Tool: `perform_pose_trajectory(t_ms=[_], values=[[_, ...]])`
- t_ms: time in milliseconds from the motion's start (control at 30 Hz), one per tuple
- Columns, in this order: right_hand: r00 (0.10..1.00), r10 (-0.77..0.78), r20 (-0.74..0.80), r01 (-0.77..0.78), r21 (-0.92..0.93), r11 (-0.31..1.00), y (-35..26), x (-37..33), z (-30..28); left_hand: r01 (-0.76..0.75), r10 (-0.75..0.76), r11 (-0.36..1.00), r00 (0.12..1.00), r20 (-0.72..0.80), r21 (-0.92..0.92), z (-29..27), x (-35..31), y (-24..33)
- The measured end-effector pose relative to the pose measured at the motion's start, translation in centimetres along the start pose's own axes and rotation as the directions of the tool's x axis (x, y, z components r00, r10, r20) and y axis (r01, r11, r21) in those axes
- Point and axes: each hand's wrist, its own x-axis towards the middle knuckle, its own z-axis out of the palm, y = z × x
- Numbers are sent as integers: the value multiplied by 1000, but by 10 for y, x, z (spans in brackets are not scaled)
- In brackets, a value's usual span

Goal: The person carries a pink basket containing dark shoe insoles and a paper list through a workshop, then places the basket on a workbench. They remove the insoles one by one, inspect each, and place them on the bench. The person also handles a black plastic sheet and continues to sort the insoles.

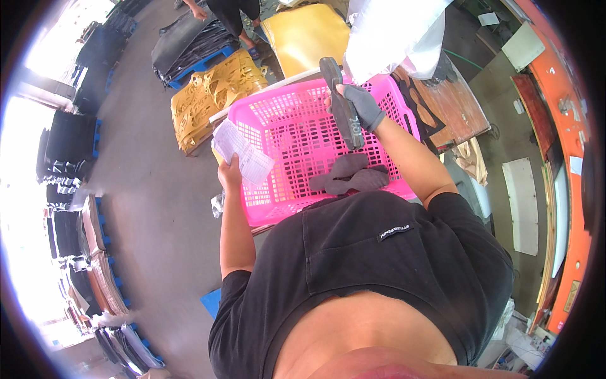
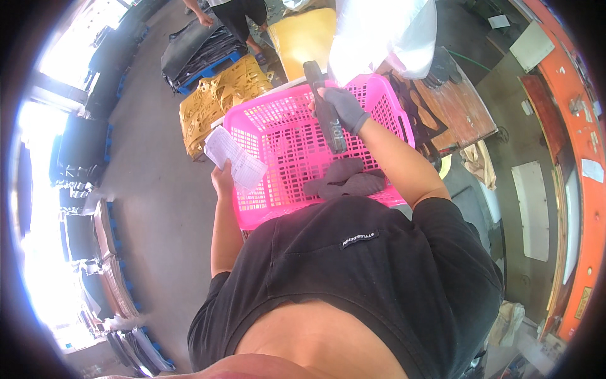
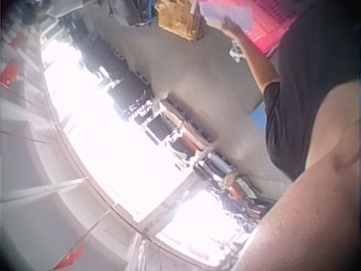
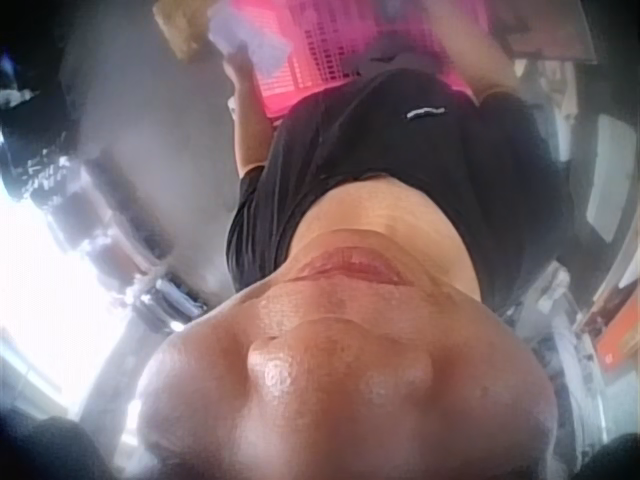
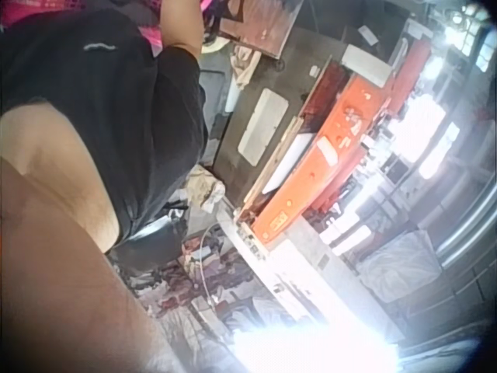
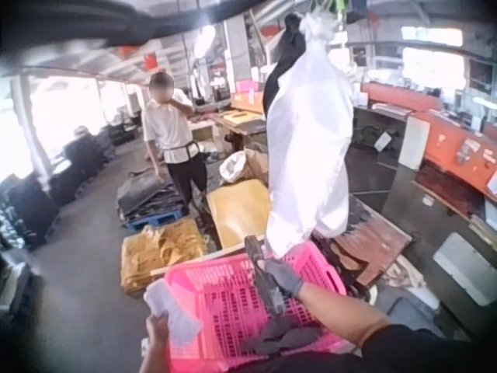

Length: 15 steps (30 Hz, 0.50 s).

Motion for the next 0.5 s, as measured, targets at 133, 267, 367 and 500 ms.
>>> perform_pose_trajectory(t_ms=[133,267,367,500], values=[[999,-53,-10,51,-165,985,0,-4,3,-28,28,1000,1000,-4,9,0,0,-2],[990,-135,30,137,-333,933,0,-7,4,-22,23,999,1000,-10,25,1,2,-4],[977,-208,37,206,-388,898,2,-11,6,-34,34,999,999,-14,5,1,1,-4],[972,-235,28,226,-407,885,5,-18,5,-18,18,1000,1000,-10,-16,1,0,-4]])
